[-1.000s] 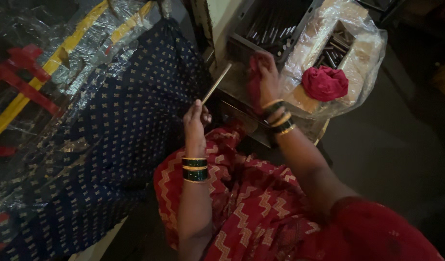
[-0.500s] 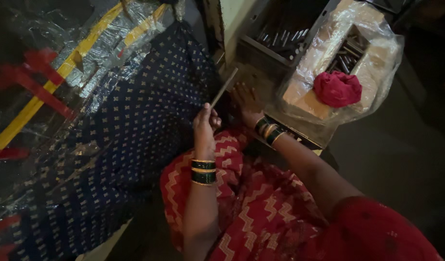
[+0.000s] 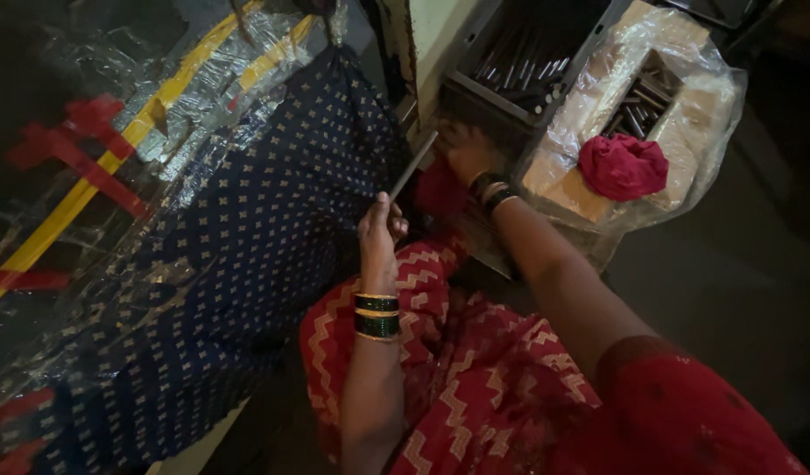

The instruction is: The person sits on the floor and repeatedly picks up small metal rods from a metal tray, wipes each rod with a red cloth, and places it into a plastic bag. The person handles the rods one at a time and continues the cycle of wiping and bagging.

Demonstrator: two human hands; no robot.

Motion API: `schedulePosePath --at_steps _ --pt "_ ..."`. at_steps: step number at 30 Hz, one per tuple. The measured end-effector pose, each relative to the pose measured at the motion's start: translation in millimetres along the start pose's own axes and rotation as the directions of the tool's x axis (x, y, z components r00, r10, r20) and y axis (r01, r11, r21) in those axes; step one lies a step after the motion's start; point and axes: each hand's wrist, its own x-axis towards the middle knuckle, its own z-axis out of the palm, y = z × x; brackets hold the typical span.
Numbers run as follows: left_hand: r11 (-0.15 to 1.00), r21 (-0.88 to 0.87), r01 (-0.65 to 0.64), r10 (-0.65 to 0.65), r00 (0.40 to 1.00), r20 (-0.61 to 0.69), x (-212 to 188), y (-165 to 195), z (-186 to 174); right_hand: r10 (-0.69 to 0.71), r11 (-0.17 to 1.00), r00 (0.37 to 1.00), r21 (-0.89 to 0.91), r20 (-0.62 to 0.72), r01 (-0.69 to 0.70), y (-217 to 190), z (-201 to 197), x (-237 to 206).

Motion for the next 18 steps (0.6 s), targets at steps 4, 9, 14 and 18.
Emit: schedulePosePath --at_steps 4,9,14,18 --pt "0.997 0.078 0.004 -0.003 1.000 -0.020 -1.7 0.9 -0.3 0.100 0.994 0.992 0.044 0.074 -0.103 11.6 -5.5 -4.2" --pt "0.997 0.069 0.030 -0.029 0.999 -0.016 1.0 0.4 1.8 0.277 0.931 0.946 0.195 0.169 -0.308 3.8 -3.7 -14.4" --pt "0.997 0.080 -0.013 0.011 1.000 0.028 2.6 -0.4 2.2 0.301 0.935 0.949 0.226 -0.089 -0.275 -6.4 2.4 -39.1" --pt "0.999 0.048 0.011 -0.012 1.000 0.021 4.3 -2.3 1.6 0.135 0.989 0.970 0.088 -0.200 -0.119 -1.0 8.0 -59.4"
